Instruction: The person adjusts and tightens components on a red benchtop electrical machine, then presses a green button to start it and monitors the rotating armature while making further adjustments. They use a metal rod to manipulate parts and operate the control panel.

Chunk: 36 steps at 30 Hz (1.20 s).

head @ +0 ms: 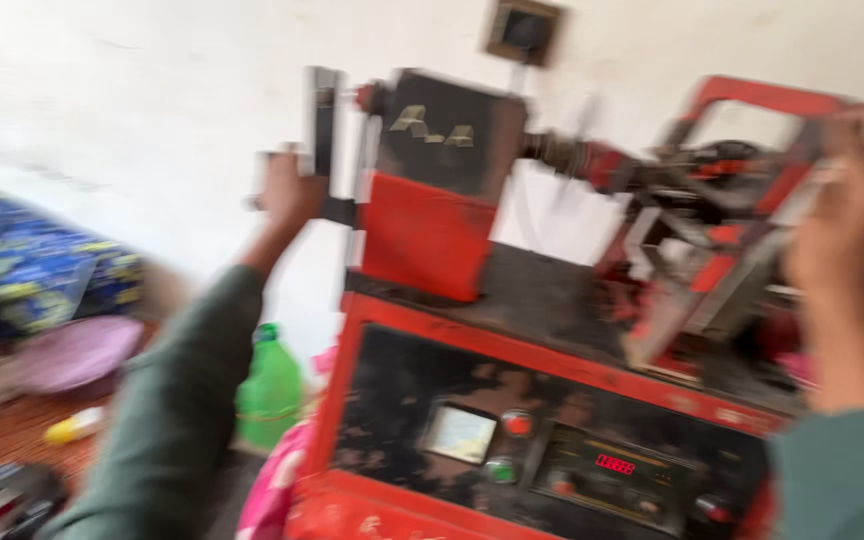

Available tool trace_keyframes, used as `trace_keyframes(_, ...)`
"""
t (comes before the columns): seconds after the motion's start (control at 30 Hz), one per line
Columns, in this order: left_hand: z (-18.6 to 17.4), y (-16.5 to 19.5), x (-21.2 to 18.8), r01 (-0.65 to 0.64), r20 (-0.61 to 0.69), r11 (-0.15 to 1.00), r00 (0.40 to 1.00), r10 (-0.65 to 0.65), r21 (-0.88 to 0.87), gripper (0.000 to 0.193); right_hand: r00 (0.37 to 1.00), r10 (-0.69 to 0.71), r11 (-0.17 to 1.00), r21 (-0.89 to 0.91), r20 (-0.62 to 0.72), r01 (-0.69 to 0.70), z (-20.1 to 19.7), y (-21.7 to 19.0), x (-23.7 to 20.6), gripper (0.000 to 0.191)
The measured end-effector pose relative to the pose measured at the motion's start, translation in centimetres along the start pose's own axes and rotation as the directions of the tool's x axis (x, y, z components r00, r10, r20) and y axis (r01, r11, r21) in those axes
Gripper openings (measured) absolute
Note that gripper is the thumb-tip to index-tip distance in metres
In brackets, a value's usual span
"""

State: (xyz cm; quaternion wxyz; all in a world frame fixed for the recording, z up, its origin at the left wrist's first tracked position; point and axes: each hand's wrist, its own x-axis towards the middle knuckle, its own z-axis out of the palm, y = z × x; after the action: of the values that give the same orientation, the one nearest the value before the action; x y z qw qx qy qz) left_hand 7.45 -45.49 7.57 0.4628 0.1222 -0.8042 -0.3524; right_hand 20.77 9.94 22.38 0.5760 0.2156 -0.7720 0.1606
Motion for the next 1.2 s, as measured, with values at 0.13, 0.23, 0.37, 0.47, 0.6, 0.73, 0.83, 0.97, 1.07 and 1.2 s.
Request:
trace_keyframes(0.13, -0.5, 1.3, -0.1, -0.001, -0.013, 0.994, 1.000, 0.002, 0.108, 0.058, 0.993, 0.112, 0.993, 0.034, 0.042, -0.114, 0.8, -0.1, 0.1, 0.045)
trace_keyframes(0.23, -0.4, 1.9, 0.7, -0.187, -0.225, 0.969, 0.949, 0.220, 0.160, 0.059, 0.995, -0.094, 0.992, -0.084, -0.023, 0.092, -0.1, -0.8, 0.0, 0.045)
trace_keyframes(0.37, 0.1, 0.8, 2.5, -0.092, 0.039, 0.968, 0.996, 0.086, 0.234, 0.019, 0.996, -0.080, 0.995, -0.062, -0.041, 0.078, -1.4, -2.8, 0.1, 0.048)
trace_keyframes(0.47, 0.6, -0.3, 3.0, -0.016, -0.025, 0.996, 1.000, 0.019, 0.091, 0.019, 0.995, -0.075, 0.995, -0.070, -0.063, 0.070, -1.9, -4.2, 0.3, 0.046)
trace_keyframes(0.6, 1.3, -0.5, 2.8, 0.003, -0.075, 0.993, 0.997, 0.006, 0.114, 0.017, 0.996, -0.059, 0.994, -0.091, -0.071, 0.053, -2.1, -5.2, 0.4, 0.048)
trace_keyframes(0.73, 1.7, -0.3, 2.5, 0.012, -0.111, 0.988, 0.994, 0.004, 0.152, 0.016, 0.996, -0.061, 0.996, -0.066, -0.061, 0.057, -2.2, -4.6, 0.4, 0.051)
trace_keyframes(0.83, 1.6, -0.3, 2.5, 0.038, -0.076, 0.989, 0.997, -0.027, 0.146, 0.017, 0.996, -0.060, 0.996, -0.066, -0.070, 0.055, -2.1, -3.5, 0.6, 0.046)
trace_keyframes(0.97, 1.4, -0.3, 2.7, 0.011, -0.046, 0.983, 0.999, -0.003, 0.185, 0.018, 0.993, -0.061, 0.997, -0.050, -0.099, 0.056, -1.4, -1.4, 1.0, 0.041)
trace_keyframes(1.07, 1.5, -0.2, 2.6, 0.009, -0.041, 0.982, 0.999, -0.001, 0.188, 0.017, 0.987, -0.091, 0.995, -0.039, -0.135, 0.086, -0.7, 0.0, 0.8, 0.039)
trace_keyframes(1.2, 1.5, -0.3, 2.3, 0.000, -0.048, 0.984, 0.999, 0.008, 0.181, 0.017, 0.981, -0.128, 0.991, -0.058, -0.143, 0.121, -0.3, 0.9, 0.5, 0.041)
